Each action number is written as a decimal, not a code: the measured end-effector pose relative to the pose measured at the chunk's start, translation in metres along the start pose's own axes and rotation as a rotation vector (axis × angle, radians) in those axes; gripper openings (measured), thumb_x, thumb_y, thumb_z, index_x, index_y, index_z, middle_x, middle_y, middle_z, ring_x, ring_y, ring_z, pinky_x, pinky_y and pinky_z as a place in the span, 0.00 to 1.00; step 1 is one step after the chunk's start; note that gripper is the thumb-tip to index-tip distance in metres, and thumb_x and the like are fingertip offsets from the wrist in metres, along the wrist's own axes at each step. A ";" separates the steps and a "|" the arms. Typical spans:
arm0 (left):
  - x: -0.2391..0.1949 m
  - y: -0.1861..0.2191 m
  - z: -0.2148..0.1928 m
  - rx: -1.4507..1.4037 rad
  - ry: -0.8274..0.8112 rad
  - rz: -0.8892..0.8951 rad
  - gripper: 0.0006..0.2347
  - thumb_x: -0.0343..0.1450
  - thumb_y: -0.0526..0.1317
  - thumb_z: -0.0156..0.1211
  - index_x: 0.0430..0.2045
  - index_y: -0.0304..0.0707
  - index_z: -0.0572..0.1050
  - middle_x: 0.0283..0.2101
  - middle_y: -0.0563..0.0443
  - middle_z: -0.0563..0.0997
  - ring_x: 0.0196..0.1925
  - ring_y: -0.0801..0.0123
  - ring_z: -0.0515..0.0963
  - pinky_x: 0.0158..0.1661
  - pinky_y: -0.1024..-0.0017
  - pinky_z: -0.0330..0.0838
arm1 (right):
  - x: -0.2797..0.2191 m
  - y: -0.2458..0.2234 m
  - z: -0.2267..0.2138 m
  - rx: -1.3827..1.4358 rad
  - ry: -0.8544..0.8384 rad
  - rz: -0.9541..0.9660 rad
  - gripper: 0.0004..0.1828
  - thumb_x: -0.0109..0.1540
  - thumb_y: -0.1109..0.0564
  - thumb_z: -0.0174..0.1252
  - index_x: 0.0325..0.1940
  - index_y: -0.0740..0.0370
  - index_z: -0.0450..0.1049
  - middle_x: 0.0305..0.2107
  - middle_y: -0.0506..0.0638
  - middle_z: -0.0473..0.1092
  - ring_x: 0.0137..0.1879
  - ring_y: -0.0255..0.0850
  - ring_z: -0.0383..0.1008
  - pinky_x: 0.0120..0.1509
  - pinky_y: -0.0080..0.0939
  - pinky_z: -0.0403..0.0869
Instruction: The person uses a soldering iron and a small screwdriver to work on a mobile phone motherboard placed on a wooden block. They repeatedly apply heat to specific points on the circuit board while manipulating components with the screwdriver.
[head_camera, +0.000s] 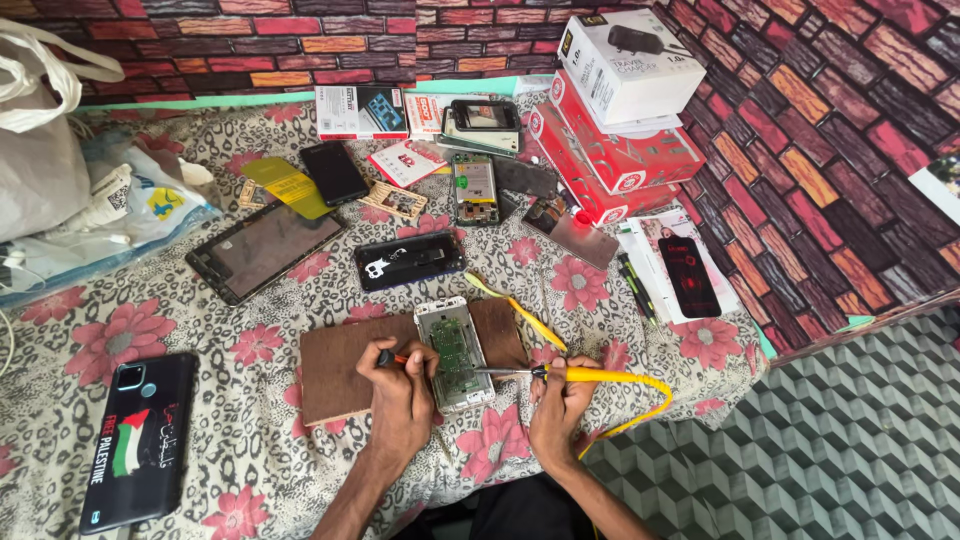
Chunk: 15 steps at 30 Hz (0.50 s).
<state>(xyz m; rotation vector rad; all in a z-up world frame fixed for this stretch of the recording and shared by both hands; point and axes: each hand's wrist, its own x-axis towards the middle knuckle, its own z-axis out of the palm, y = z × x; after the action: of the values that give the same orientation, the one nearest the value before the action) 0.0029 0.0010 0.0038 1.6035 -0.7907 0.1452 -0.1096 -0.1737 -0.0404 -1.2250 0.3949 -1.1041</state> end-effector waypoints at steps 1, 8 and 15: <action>0.000 0.000 0.000 0.025 0.013 0.051 0.07 0.81 0.33 0.35 0.44 0.36 0.44 0.28 0.49 0.73 0.19 0.72 0.69 0.35 0.71 0.68 | 0.001 0.000 0.001 0.002 -0.015 -0.006 0.08 0.71 0.60 0.48 0.45 0.60 0.54 0.22 0.47 0.58 0.23 0.31 0.59 0.27 0.32 0.66; -0.002 -0.001 0.002 0.014 0.028 0.045 0.08 0.79 0.31 0.37 0.43 0.34 0.45 0.27 0.48 0.73 0.20 0.70 0.69 0.37 0.69 0.68 | 0.001 -0.001 0.004 0.019 0.021 0.037 0.09 0.69 0.62 0.48 0.45 0.58 0.54 0.21 0.47 0.58 0.20 0.30 0.57 0.23 0.32 0.63; 0.001 0.000 0.004 0.075 0.060 0.127 0.09 0.79 0.29 0.38 0.42 0.35 0.45 0.26 0.49 0.73 0.23 0.68 0.70 0.41 0.66 0.67 | 0.001 0.000 -0.001 0.052 0.065 0.099 0.08 0.69 0.63 0.48 0.45 0.60 0.55 0.22 0.47 0.59 0.21 0.30 0.58 0.24 0.32 0.62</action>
<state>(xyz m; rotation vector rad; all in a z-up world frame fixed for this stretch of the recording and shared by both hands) 0.0024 -0.0029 0.0035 1.6122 -0.8494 0.3161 -0.1100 -0.1750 -0.0409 -1.1145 0.4686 -1.0642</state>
